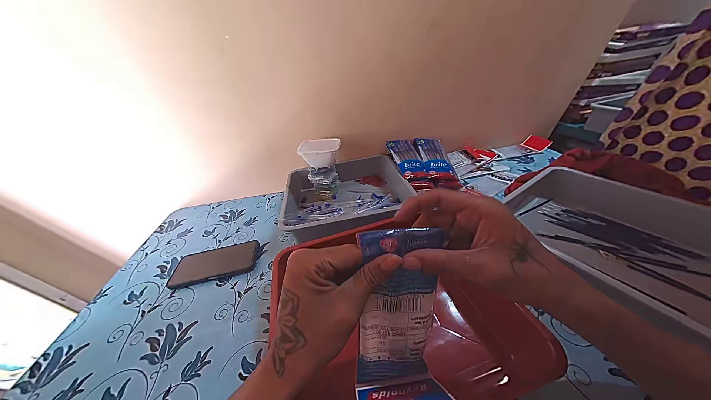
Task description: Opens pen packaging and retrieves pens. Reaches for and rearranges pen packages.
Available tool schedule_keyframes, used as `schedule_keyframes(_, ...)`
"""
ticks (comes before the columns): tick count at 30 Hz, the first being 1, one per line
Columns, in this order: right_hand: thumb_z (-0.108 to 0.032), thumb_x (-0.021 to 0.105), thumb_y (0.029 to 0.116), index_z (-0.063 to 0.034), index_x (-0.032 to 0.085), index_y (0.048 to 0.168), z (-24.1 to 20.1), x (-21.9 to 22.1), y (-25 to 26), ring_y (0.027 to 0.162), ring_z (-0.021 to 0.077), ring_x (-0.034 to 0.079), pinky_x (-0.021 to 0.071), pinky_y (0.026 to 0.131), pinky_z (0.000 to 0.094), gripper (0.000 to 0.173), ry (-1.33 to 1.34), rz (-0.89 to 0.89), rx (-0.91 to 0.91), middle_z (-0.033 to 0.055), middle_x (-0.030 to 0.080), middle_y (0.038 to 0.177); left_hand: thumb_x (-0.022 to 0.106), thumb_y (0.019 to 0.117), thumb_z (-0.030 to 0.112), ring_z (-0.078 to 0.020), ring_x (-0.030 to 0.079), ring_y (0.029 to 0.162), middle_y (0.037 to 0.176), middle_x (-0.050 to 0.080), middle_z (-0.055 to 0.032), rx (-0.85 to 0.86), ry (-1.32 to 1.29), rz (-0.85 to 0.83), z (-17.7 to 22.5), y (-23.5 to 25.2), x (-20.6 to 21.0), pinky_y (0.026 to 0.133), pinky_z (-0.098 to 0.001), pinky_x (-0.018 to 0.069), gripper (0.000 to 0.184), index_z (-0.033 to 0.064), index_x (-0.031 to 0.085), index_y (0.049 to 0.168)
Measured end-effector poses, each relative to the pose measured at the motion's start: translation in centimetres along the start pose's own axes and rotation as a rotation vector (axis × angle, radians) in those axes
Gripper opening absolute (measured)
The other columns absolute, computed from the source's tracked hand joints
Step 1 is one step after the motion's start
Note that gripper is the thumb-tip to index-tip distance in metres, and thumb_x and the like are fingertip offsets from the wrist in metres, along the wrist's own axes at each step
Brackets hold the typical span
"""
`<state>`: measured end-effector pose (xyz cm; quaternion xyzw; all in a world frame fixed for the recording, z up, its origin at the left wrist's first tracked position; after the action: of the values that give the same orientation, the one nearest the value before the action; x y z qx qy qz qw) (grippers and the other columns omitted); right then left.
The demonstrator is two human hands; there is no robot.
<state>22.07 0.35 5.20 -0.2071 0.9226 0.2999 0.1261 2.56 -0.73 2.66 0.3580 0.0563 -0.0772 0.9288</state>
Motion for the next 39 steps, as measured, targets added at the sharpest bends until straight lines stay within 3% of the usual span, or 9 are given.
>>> schedule_keyframes(7, -0.004, 0.073, 0.0884, -0.005, 0.076, 0.103, 0.3, -2.0, 0.7, 0.074, -0.002, 0.069, 0.0581, 0.067, 0.0136, 0.015, -0.055, -0.175, 0.108, -0.0048, 0.075, 0.083, 0.068, 0.0972, 0.02, 0.0044, 0.069, 0.076, 0.082, 0.074, 0.0076, 0.074, 0.158, -0.113, -0.9, 0.4, -0.3, 0.07, -0.012, 0.0575, 0.015, 0.0077, 0.075, 0.093)
schedule_keyframes(12, -0.012, 0.072, 0.0908, -0.0059, 0.068, 0.111, -4.2, -9.0, 1.0, 0.088, -0.0072, 0.067, 0.0583, 0.08, 0.0144, 0.021, -0.579, 0.458, -0.221, -0.0123, 0.071, 0.097, 0.06, 0.1012, 0.03, 0.0048, 0.07, 0.079, 0.089, 0.075, 0.0096, -0.025, 0.368, -0.101, -2.9, 1.3, -1.3, 0.071, -0.0131, 0.0582, 0.025, 0.0127, 0.076, 0.108)
schedule_keyframes(16, -0.016, 0.068, 0.0926, 0.0068, 0.055, 0.124, -3.5, -15.3, 4.5, 0.106, 0.0071, 0.068, 0.0578, 0.093, 0.0253, 0.041, -0.771, 0.716, -0.294, 0.0085, 0.066, 0.116, 0.058, 0.1018, 0.032, 0.0057, 0.067, 0.073, 0.084, 0.073, 0.0084, -0.109, 0.42, -0.241, -5.2, 1.3, -0.7, 0.067, -0.0129, 0.0553, 0.025, 0.0136, 0.076, 0.104)
schedule_keyframes(21, 0.0, 0.051, 0.1003, 0.0038, 0.07, 0.122, 7.1, -17.2, 8.6, 0.102, 0.0382, 0.07, 0.055, 0.091, 0.0494, 0.029, -1.213, 0.376, -0.204, 0.0255, 0.071, 0.112, 0.054, 0.1021, 0.025, -0.0237, 0.073, 0.072, 0.082, 0.075, -0.0098, 0.113, 0.682, -0.379, -7.5, 0.1, 0.7, 0.066, -0.045, 0.0587, 0.03, 0.0053, 0.077, 0.103)
schedule_keyframes(25, 0.006, 0.05, 0.0998, 0.0066, 0.068, 0.125, 13.5, -18.6, 9.2, 0.098, 0.0466, 0.07, 0.0575, 0.082, 0.0564, 0.031, -1.324, 0.191, -0.217, 0.0296, 0.068, 0.114, 0.047, 0.1072, 0.025, -0.0418, 0.071, 0.099, 0.104, 0.074, -0.0231, -0.148, 0.702, -0.619, -7.2, 0.7, 0.8, 0.086, -0.0602, 0.0513, 0.037, -0.0002, 0.071, 0.119)
schedule_keyframes(29, 0.01, 0.05, 0.0981, 0.0085, 0.068, 0.122, 16.9, -18.7, 10.1, 0.102, 0.0482, 0.071, 0.057, 0.085, 0.0589, 0.03, -1.273, 0.19, -0.229, 0.0302, 0.069, 0.118, 0.05, 0.1064, 0.021, -0.0346, 0.072, 0.088, 0.095, 0.074, -0.0182, -0.213, 0.692, -0.647, -8.0, 0.7, 0.8, 0.078, -0.0522, 0.0541, 0.031, 0.0018, 0.073, 0.114)
schedule_keyframes(31, 0.009, 0.053, 0.0981, 0.0079, 0.064, 0.13, 19.2, -18.8, 10.4, 0.109, 0.0501, 0.068, 0.0526, 0.092, 0.0634, 0.034, -1.255, -0.026, 0.001, 0.031, 0.067, 0.124, 0.05, 0.1071, 0.022, -0.0329, 0.072, 0.088, 0.095, 0.074, -0.0172, -0.255, 0.687, -0.692, -8.0, 0.7, 0.9, 0.078, -0.0504, 0.0535, 0.031, 0.0023, 0.073, 0.116)
schedule_keyframes(34, 0.008, 0.061, 0.0917, 0.0049, 0.037, 0.155, 20.8, -18.0, 10.7, 0.139, 0.0494, 0.047, 0.039, 0.111, 0.0629, 0.068, -1.234, -0.311, 0.426, 0.0312, 0.041, 0.156, 0.049, 0.1075, 0.022, -0.0325, 0.072, 0.089, 0.097, 0.074, -0.0165, -0.285, 0.694, -0.768, -8.3, 0.5, 1.1, 0.079, -0.0502, 0.0534, 0.032, 0.0032, 0.072, 0.118)
schedule_keyframes(39, 0.001, 0.071, 0.0869, 0.0051, 0.021, 0.161, 20.4, -17.5, 10.5, 0.146, 0.0495, 0.037, 0.0333, 0.115, 0.0609, 0.089, -1.182, -0.38, 0.545, 0.033, 0.027, 0.163, 0.047, 0.1076, 0.024, -0.0384, 0.069, 0.097, 0.105, 0.073, -0.0208, -0.355, 0.663, -0.902, -8.1, 0.6, 1.3, 0.086, -0.057, 0.0499, 0.035, 0.0031, 0.07, 0.123)
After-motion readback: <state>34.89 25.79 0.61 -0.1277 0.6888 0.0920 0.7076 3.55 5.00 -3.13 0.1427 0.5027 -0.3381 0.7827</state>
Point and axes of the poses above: each hand's wrist, its own y-axis towards the middle knuckle, its own x-axis out of the palm, z = x × y, the point moved 3 cm from there along y, towards the middle knuckle
